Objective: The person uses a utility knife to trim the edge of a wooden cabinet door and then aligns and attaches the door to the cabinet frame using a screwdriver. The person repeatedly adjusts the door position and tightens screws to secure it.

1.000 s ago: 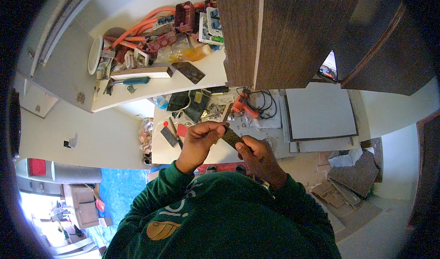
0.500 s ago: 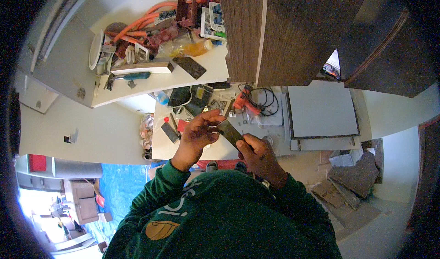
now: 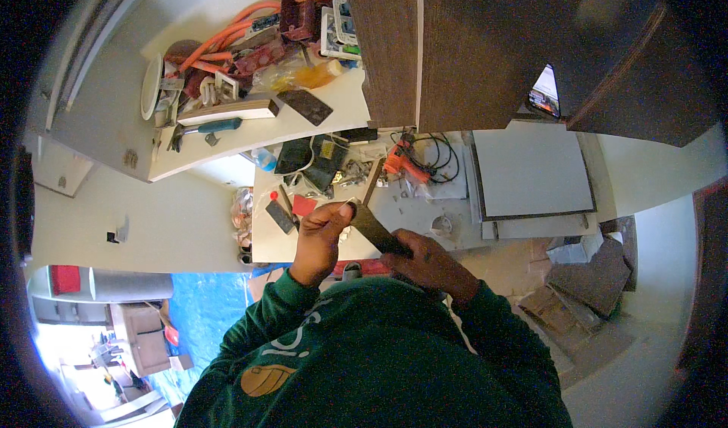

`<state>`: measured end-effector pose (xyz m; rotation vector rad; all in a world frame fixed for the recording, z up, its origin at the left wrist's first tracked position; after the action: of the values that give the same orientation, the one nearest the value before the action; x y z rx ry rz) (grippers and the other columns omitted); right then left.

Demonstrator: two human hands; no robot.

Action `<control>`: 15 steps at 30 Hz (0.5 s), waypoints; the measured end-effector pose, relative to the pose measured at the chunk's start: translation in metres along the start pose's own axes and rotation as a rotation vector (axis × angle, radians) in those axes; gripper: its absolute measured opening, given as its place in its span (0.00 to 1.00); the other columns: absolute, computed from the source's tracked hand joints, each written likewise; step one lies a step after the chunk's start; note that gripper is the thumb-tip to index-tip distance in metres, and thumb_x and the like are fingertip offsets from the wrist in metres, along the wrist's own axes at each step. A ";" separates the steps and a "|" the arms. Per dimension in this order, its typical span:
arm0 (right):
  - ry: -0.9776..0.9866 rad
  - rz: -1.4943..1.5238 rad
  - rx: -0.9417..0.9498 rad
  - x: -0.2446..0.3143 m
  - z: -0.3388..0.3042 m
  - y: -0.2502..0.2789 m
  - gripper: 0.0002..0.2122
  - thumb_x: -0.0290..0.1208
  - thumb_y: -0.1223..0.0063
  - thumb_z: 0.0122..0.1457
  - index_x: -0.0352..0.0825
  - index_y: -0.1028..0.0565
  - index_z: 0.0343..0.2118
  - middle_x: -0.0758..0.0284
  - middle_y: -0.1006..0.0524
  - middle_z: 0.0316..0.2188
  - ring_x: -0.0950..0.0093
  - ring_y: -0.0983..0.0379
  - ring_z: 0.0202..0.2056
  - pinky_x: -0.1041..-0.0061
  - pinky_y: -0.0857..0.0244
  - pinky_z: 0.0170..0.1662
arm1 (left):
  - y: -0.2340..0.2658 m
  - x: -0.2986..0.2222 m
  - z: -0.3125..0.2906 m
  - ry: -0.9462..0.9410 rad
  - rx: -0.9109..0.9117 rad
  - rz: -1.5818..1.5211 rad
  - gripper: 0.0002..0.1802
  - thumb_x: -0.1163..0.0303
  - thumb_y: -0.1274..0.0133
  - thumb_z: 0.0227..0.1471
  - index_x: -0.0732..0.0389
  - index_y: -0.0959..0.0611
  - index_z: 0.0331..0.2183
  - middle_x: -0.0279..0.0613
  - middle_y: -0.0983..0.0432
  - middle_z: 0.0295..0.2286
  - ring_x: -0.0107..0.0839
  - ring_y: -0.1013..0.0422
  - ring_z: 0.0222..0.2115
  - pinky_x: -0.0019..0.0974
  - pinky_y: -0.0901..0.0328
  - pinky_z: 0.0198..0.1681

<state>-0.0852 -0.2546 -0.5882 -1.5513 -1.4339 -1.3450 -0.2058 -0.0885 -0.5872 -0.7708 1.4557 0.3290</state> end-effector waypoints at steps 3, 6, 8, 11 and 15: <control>-0.143 0.052 0.139 -0.024 -0.001 -0.001 0.17 0.39 0.42 0.64 0.30 0.26 0.47 0.69 0.22 0.32 0.81 0.26 0.33 0.77 0.30 0.38 | 0.010 0.007 -0.005 0.058 -0.050 0.011 0.13 0.65 0.41 0.61 0.66 0.14 0.41 0.32 0.19 0.34 0.19 0.28 0.36 0.26 0.34 0.44; -0.115 0.080 0.137 -0.032 -0.001 -0.004 0.19 0.41 0.41 0.62 0.30 0.26 0.47 0.68 0.22 0.31 0.80 0.27 0.32 0.77 0.31 0.37 | 0.009 0.007 -0.007 0.040 -0.072 -0.021 0.14 0.65 0.41 0.61 0.66 0.14 0.41 0.32 0.19 0.33 0.19 0.28 0.36 0.26 0.34 0.44; -0.077 0.021 0.100 -0.038 0.003 -0.007 0.20 0.44 0.39 0.61 0.31 0.24 0.45 0.66 0.23 0.28 0.78 0.27 0.30 0.74 0.33 0.36 | 0.012 0.007 -0.007 0.006 -0.076 -0.013 0.14 0.66 0.40 0.60 0.66 0.14 0.42 0.32 0.18 0.34 0.19 0.28 0.36 0.26 0.34 0.43; -0.139 0.081 0.087 -0.023 -0.001 -0.008 0.18 0.44 0.40 0.61 0.31 0.24 0.43 0.68 0.24 0.26 0.79 0.28 0.28 0.75 0.33 0.34 | 0.013 -0.008 -0.006 0.012 -0.022 0.079 0.13 0.68 0.40 0.60 0.66 0.14 0.43 0.33 0.18 0.35 0.19 0.28 0.37 0.25 0.33 0.43; -0.126 0.018 0.102 -0.011 0.000 -0.005 0.17 0.43 0.41 0.62 0.32 0.24 0.42 0.68 0.23 0.27 0.79 0.29 0.27 0.74 0.33 0.33 | 0.016 -0.008 -0.009 -0.024 -0.048 0.006 0.12 0.72 0.40 0.59 0.66 0.14 0.44 0.33 0.18 0.35 0.20 0.27 0.37 0.26 0.33 0.44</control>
<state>-0.0888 -0.2570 -0.5992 -1.6019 -1.5361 -1.1629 -0.2240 -0.0808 -0.5829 -0.7990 1.4322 0.3776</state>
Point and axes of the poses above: each hand's wrist, its own z-axis towards the middle knuckle, its own y-axis out of the back of the hand, x = y × z, the point moved 4 cm from there along z, towards the middle knuckle
